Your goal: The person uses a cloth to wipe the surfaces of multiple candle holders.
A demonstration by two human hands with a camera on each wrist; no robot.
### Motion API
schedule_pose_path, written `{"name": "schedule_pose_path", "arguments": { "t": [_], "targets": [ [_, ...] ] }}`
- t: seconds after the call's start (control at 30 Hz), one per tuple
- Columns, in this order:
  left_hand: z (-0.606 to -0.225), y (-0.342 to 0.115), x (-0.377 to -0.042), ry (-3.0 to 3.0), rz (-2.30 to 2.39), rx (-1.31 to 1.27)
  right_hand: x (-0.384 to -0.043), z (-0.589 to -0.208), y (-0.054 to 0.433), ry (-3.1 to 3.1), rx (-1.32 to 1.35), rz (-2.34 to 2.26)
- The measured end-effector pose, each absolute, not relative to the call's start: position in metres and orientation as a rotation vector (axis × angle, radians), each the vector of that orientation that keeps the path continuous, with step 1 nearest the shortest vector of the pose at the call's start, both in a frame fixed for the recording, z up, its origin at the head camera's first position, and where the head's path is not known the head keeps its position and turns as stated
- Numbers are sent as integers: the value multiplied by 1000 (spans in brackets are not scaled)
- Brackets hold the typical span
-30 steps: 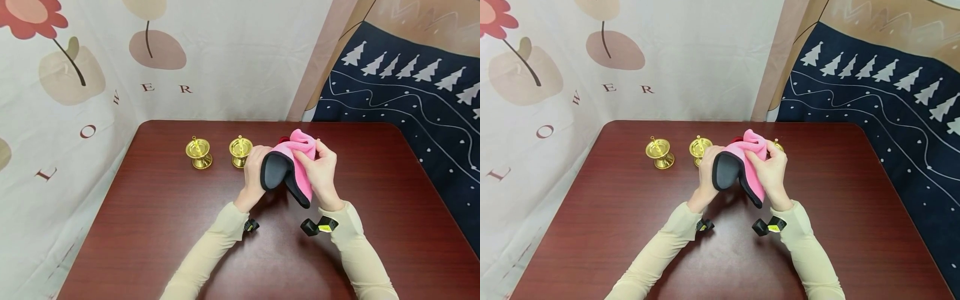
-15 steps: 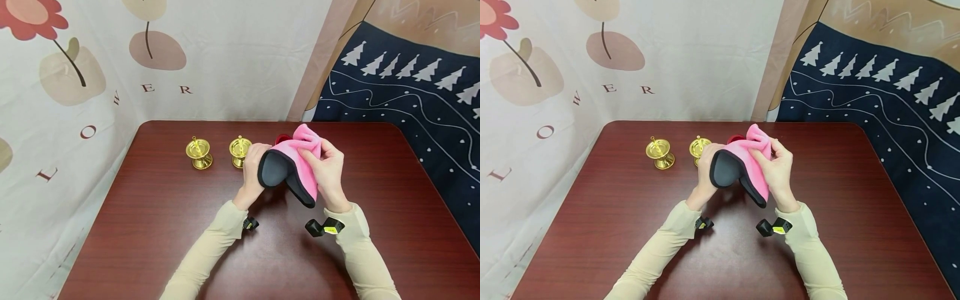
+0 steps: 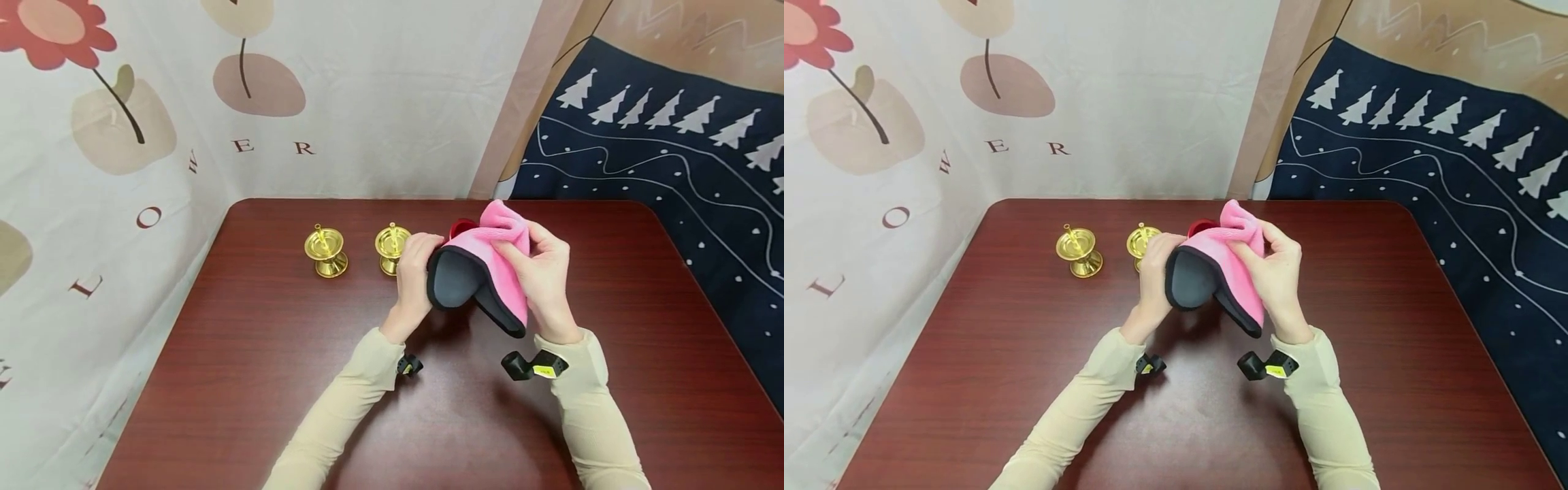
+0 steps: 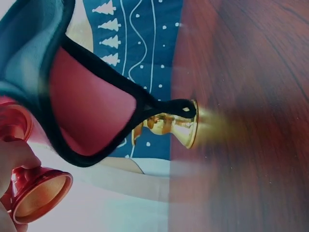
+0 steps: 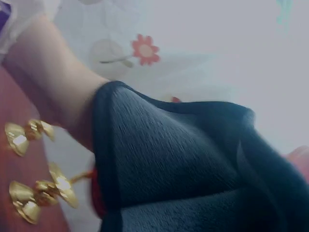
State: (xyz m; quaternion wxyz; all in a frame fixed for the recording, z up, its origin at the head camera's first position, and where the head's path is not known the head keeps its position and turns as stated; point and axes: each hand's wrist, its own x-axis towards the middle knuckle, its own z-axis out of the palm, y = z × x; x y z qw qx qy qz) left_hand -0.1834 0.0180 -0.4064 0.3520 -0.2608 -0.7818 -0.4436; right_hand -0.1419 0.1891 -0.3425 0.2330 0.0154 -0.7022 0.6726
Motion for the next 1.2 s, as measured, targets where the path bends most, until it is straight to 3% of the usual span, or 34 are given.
{"name": "schedule_pose_path", "arguments": {
  "t": [0.5,0.9,1.2],
  "targets": [
    [-399,13,-186,-2002,-1289,-605,-135,-348,189,-2179,303,1682],
    [-397,18,-183,-1972,-1191,-572,-130,-349,173,-2423,203,1318],
    [-394,19,-183,-1959,-1235,-578,-132,-355,165,-2241,223,1274]
  ]
}}
